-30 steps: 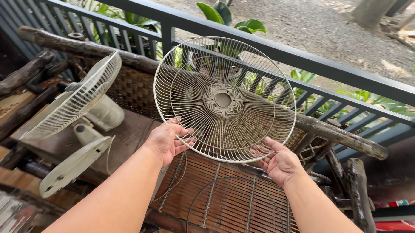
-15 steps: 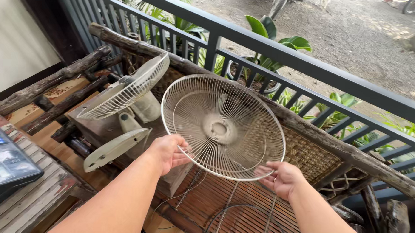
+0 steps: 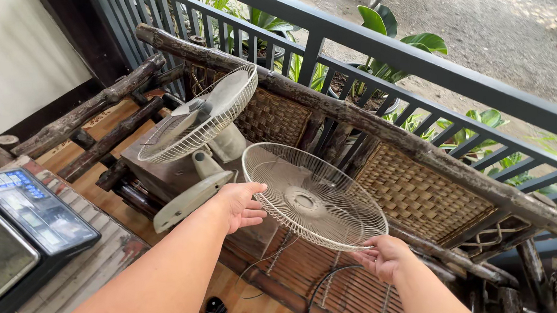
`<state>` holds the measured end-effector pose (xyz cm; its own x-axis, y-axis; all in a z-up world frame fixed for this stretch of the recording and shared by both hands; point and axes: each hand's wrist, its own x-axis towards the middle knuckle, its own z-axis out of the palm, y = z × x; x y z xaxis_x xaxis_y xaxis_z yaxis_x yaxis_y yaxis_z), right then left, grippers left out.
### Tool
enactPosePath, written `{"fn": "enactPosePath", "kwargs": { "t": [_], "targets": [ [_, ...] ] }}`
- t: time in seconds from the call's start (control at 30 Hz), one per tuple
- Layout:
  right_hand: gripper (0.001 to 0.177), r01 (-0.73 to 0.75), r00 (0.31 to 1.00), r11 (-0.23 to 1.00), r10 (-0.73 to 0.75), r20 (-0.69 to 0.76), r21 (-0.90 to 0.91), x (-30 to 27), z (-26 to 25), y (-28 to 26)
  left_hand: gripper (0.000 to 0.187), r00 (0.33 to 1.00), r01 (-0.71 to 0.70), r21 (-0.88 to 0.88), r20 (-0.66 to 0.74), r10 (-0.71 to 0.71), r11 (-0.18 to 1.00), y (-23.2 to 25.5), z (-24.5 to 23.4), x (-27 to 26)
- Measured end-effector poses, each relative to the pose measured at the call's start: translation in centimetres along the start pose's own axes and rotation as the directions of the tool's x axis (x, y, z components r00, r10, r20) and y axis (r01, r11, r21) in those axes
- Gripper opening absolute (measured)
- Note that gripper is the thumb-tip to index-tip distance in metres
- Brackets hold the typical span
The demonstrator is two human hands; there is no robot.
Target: The person disassembles an electric fan by removing the front grille, detaching the fan blades, and using a brush and screwdriver to clean and loosen parts of the fan's central hub. The components are handled one at a time on a wooden table.
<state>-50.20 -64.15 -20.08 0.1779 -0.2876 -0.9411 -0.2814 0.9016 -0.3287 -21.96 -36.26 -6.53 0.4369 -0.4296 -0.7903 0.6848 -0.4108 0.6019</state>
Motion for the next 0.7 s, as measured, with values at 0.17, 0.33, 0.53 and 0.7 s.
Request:
{"fn": "enactPosePath", "kwargs": {
  "t": [0.17, 0.33, 0.53, 0.7],
  "targets": [
    [0.027, 0.165, 0.985, 0.984, -0.168, -0.043, -0.066, -2.3, 1.9, 1.0, 0.071, 0.999, 0.033, 0.075, 0.005, -0.033, 0.997, 0.3, -1.9, 1.2],
    [0.029, 0.196, 0.981, 0.98, -0.196, 0.006, -0.046, -5.7, 4.0, 2.7, 0.07, 0.998, 0.023, 0.099, 0.051, -0.028, 0.995, 0.2, -2.9, 1.5],
    [0.033, 0.231, 0.973, 0.972, -0.231, -0.009, 0.046, -6.6, 5.6, 5.1, 0.066, 0.992, -0.034, 0.1, 0.123, 0.022, 0.994, -0.1, -3.1, 0.6],
    [0.037, 0.219, 0.976, 0.956, -0.211, -0.061, 0.195, -4.9, 5.0, 6.0, 0.067, 0.996, -0.022, 0.156, 0.088, 0.009, 0.988, 0.0, -4.0, -0.7]
  ]
}}
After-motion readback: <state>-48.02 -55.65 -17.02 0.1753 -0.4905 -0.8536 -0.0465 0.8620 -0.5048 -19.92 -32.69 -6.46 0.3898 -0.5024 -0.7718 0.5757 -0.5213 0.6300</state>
